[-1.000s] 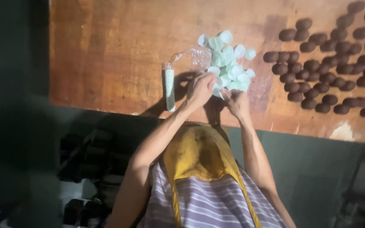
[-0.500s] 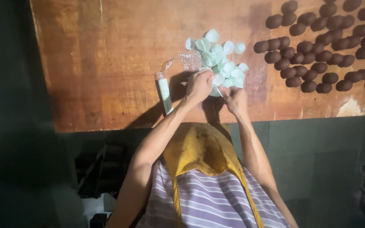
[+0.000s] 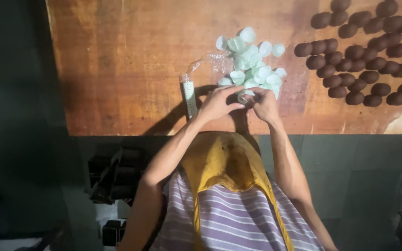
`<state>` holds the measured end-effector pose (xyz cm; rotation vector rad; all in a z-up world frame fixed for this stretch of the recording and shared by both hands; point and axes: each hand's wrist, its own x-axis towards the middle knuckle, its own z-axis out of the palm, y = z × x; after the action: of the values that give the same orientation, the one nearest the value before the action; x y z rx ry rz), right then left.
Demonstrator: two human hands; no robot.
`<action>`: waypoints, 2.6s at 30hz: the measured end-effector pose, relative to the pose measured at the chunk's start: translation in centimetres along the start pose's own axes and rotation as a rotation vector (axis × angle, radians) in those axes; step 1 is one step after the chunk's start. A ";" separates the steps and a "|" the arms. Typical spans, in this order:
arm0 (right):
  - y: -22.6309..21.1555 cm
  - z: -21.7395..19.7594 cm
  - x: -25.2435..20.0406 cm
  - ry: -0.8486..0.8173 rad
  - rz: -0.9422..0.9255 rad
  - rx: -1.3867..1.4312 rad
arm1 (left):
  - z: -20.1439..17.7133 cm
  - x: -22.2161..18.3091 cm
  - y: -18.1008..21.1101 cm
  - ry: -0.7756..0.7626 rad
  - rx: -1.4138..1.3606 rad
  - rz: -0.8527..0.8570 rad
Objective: The person is organizing small white paper cupcake/muffin liners on a wooden table next to chocolate dough balls.
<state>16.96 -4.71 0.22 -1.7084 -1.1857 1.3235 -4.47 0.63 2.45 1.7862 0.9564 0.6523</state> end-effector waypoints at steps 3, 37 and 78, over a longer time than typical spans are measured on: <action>-1.4 0.7 -0.2 -0.084 -0.056 -0.072 | 2.4 -0.2 -2.7 0.080 -0.020 0.055; -10.4 7.6 0.4 -0.361 -0.145 0.164 | -3.8 -10.0 1.4 0.535 -0.114 -0.176; -9.0 10.1 -0.1 -0.452 -0.474 -0.147 | -6.8 -13.2 -8.5 0.769 -0.208 -0.501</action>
<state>4.90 -1.77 5.66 -1.1329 -1.8487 1.3736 -19.69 -5.13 -2.92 1.0288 1.7012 1.0827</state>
